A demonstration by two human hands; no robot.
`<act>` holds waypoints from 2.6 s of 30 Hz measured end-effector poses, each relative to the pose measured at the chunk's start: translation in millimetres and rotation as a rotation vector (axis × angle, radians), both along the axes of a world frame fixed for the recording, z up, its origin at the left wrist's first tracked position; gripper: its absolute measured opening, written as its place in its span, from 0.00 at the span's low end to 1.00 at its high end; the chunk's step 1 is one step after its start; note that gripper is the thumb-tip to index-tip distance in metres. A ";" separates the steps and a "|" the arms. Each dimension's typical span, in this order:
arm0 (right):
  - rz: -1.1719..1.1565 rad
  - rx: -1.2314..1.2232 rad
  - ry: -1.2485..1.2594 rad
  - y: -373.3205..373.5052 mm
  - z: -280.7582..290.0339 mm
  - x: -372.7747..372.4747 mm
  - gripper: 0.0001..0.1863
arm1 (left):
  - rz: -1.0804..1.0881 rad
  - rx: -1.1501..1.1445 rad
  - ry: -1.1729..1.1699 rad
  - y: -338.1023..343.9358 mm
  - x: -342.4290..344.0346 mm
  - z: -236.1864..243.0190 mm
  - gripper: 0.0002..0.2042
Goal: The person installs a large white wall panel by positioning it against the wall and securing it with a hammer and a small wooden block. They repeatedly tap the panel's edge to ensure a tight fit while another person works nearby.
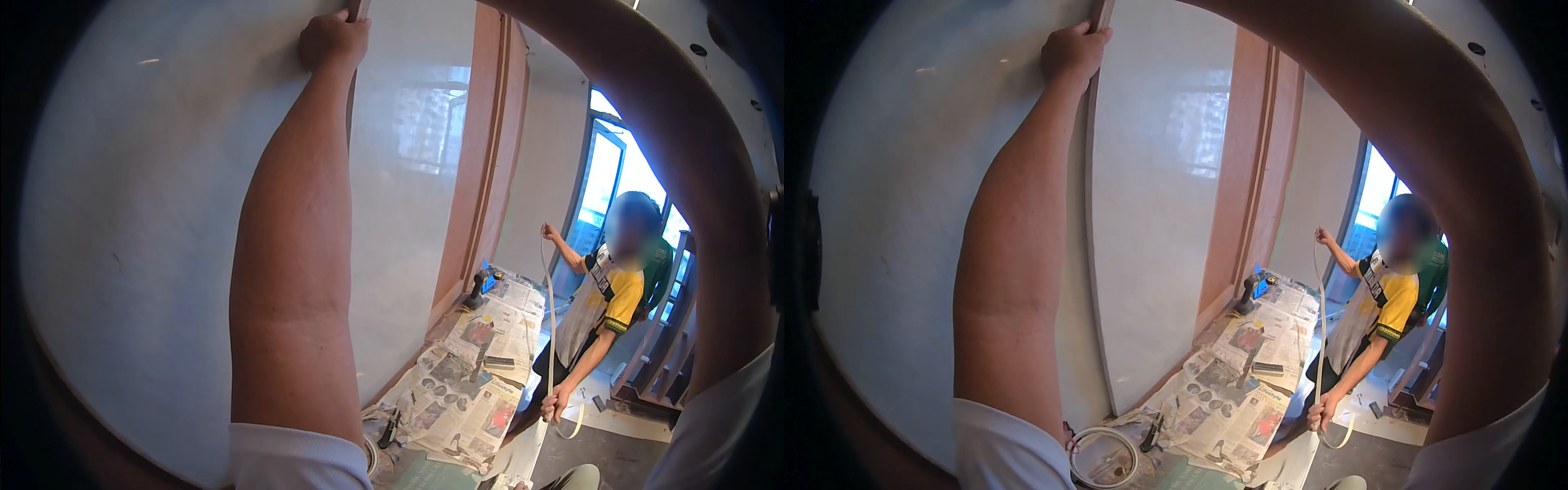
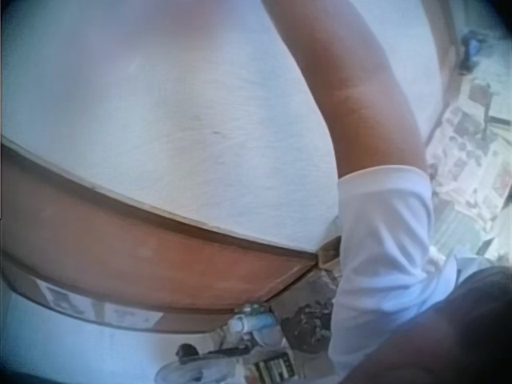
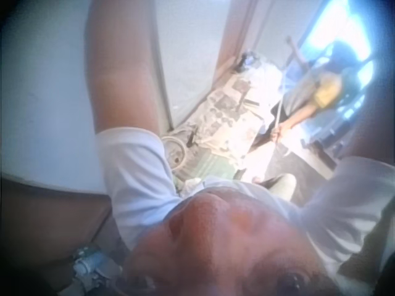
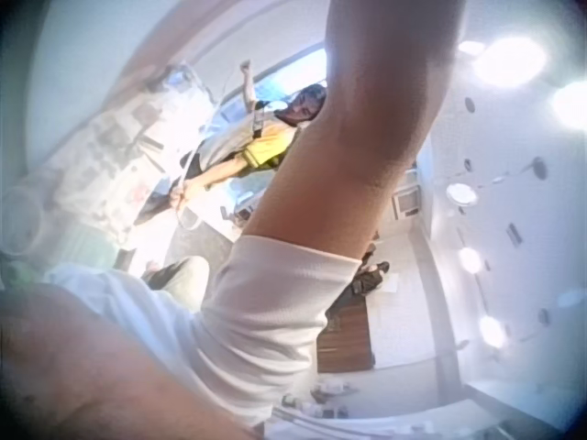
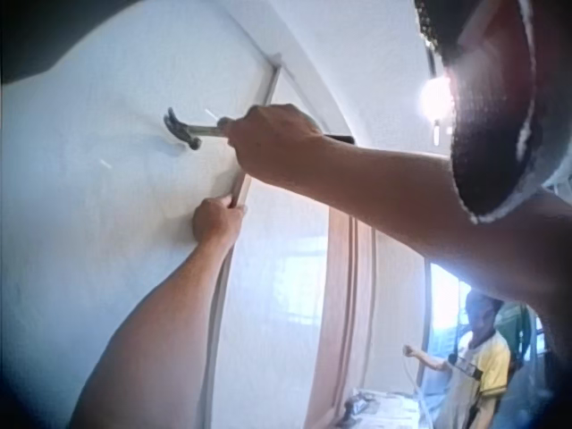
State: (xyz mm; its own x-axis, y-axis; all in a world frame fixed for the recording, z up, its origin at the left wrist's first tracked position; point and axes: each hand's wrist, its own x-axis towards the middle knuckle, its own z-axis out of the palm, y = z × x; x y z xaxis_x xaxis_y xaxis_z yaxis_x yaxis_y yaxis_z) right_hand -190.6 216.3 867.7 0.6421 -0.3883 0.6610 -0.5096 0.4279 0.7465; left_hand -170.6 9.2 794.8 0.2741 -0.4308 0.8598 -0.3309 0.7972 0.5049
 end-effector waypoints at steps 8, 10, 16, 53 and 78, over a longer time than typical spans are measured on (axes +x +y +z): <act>0.015 -0.035 -0.021 7.5 3.1 5.9 0.16 | -0.034 0.011 0.007 4.0 0.8 2.7 0.23; -0.111 -0.046 0.022 1.4 6.4 -2.6 0.16 | -0.061 0.025 -0.032 2.9 3.4 2.1 0.23; -0.039 -0.031 -0.009 0.9 8.3 -0.6 0.13 | -0.036 0.002 -0.008 -1.9 -1.2 0.1 0.21; -0.125 0.269 0.009 -61.5 -57.1 17.0 0.13 | -0.093 0.081 0.039 -67.9 19.2 -101.2 0.23; -0.104 0.463 -0.068 -94.7 -91.0 17.5 0.15 | -0.052 0.215 -0.049 -105.3 27.6 -169.1 0.25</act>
